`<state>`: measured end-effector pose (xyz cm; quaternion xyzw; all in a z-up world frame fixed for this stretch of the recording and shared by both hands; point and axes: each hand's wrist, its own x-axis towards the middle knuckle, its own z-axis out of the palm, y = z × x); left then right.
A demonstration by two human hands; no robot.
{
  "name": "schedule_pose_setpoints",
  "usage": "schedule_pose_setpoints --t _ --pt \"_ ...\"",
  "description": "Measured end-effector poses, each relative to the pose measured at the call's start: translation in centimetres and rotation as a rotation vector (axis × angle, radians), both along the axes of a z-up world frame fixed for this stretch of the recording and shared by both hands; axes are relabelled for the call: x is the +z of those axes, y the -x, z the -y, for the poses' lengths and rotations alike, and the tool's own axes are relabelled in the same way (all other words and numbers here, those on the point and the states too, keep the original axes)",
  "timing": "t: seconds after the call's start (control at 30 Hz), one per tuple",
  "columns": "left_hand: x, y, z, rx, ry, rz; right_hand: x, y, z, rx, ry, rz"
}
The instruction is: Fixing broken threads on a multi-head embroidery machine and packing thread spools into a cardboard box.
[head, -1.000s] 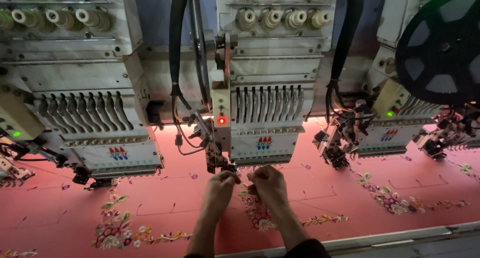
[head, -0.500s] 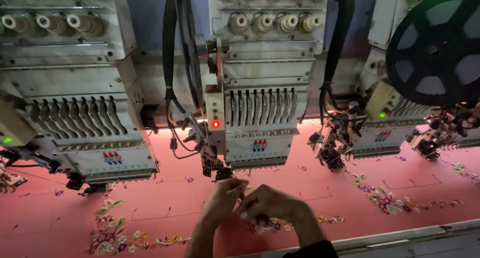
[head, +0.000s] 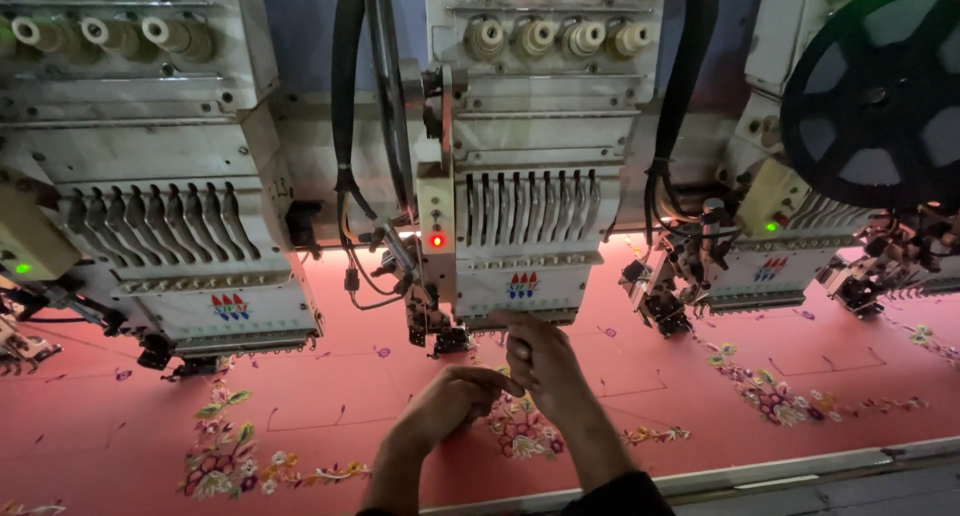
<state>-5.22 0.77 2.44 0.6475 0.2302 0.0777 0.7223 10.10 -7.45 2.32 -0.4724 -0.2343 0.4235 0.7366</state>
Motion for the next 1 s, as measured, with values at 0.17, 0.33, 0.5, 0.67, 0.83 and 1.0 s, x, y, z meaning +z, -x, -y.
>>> schedule_pose_setpoints --t 0.17,0.33,0.5,0.67,0.83,1.0 --pt "0.3 -0.4 0.3 0.057 -0.086 -0.046 2.1 3.2 -0.2 -0.343 0.274 0.319" --pt "-0.5 -0.7 -1.0 0.319 -0.270 -0.004 -0.2 1.7 0.4 -0.115 -0.121 0.231" --pt "-0.4 -1.4 -0.5 0.608 -0.665 -0.419 -0.1 3.5 -0.6 -0.144 0.521 0.929" --pt "-2.8 -2.8 -1.2 0.617 -0.859 -0.383 -1.2 3.1 -1.4 -0.177 0.597 0.873" --pt "-4.0 -4.1 -1.8 0.550 -1.086 -0.445 -0.9 3.3 -1.4 -0.188 0.640 0.846" --pt "-1.9 -3.2 -1.7 0.472 -0.981 -0.462 -1.0 3.2 -1.5 -0.211 0.612 0.864"
